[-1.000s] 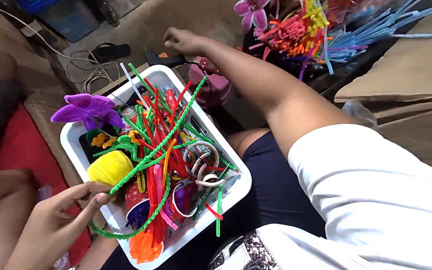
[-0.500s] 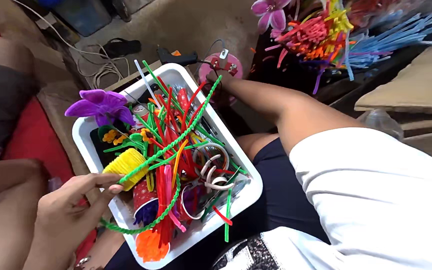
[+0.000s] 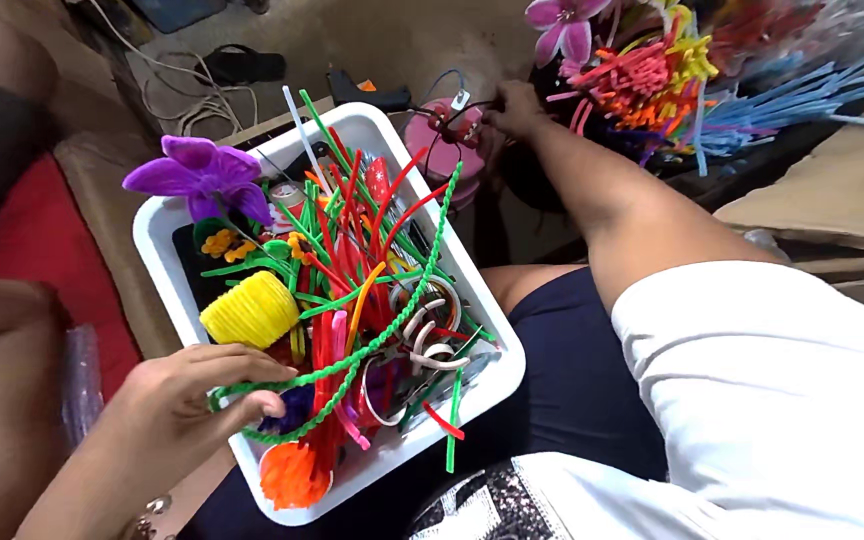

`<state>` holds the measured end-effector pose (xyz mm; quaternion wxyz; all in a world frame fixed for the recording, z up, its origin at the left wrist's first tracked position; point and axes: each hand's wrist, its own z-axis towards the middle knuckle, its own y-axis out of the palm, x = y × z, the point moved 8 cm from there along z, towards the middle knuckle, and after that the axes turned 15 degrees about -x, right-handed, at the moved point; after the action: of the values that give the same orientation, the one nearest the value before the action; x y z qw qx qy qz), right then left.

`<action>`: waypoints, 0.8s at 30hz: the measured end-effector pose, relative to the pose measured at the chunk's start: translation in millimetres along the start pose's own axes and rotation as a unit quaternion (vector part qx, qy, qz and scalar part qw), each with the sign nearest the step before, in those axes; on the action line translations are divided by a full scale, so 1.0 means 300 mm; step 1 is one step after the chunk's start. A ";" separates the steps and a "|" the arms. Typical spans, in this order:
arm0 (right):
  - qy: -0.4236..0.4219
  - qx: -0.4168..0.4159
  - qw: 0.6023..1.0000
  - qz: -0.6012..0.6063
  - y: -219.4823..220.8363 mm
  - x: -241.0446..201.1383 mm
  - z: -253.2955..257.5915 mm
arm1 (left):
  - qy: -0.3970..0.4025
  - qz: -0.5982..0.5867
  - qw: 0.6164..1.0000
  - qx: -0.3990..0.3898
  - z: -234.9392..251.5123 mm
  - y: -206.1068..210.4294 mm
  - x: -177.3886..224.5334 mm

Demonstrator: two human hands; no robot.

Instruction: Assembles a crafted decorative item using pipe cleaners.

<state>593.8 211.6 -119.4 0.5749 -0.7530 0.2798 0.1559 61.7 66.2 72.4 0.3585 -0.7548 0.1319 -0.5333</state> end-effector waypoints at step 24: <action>0.066 -0.042 0.997 0.009 0.088 -0.007 0.074 | -0.060 0.002 0.995 0.074 -0.054 -0.101 -0.066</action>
<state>578.2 228.5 -145.1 0.5215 -0.7825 0.3172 0.1231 33.7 92.9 81.8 0.4223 -0.7563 0.0720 -0.4945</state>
